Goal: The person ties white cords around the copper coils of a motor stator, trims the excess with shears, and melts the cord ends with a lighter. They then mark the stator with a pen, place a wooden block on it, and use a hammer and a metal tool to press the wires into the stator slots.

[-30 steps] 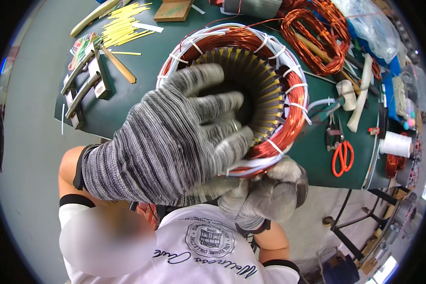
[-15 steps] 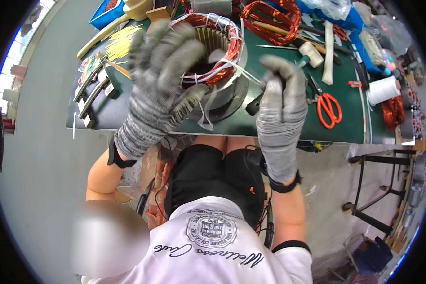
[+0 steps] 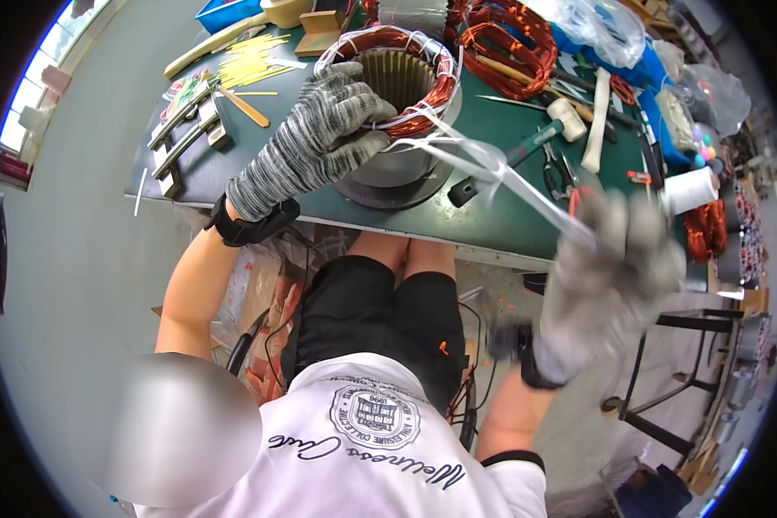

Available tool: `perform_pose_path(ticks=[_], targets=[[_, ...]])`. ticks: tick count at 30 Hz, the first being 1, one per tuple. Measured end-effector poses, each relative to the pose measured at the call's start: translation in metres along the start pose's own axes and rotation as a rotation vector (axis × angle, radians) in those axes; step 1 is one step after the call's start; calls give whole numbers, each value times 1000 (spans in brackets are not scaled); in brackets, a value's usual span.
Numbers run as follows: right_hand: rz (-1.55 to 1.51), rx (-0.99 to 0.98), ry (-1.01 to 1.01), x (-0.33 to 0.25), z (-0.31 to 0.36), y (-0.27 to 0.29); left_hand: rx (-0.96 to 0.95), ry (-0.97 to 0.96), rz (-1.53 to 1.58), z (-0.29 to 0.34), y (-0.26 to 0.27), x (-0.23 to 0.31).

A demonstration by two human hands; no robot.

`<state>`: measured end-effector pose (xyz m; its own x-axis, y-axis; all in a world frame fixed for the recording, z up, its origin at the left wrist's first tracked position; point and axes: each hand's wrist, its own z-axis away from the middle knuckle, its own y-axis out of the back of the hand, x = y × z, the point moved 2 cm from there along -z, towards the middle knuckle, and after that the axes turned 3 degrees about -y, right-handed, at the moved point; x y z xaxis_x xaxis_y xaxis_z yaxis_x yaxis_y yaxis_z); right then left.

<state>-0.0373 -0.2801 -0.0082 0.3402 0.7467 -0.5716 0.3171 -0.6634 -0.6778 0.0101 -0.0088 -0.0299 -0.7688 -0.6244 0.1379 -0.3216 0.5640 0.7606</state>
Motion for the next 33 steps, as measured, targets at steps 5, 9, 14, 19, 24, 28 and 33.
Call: perform_pose_path(ticks=[5,9,14,19,24,28,33], targets=[[362,157,-713,31,100,93,12,-5,114,1,3,-2],[1453,-274,-226,56,83,71,40,-7,100,1,5,-2],[1473,-244,199,115,-3,-28,47,16,95,3,1,-4],[-375,131,-842,103,-9,-7,34,-9,23,0,2,-3],[-270,-203,-1281,56,-2,-31,-46,59,-322,2,-13,16],[-389,-67,-1150,70,-31,-48,-55,147,-543,-3,-18,31],[-665,63,-932,106,-4,-43,-56,39,-467,10,-19,15]])
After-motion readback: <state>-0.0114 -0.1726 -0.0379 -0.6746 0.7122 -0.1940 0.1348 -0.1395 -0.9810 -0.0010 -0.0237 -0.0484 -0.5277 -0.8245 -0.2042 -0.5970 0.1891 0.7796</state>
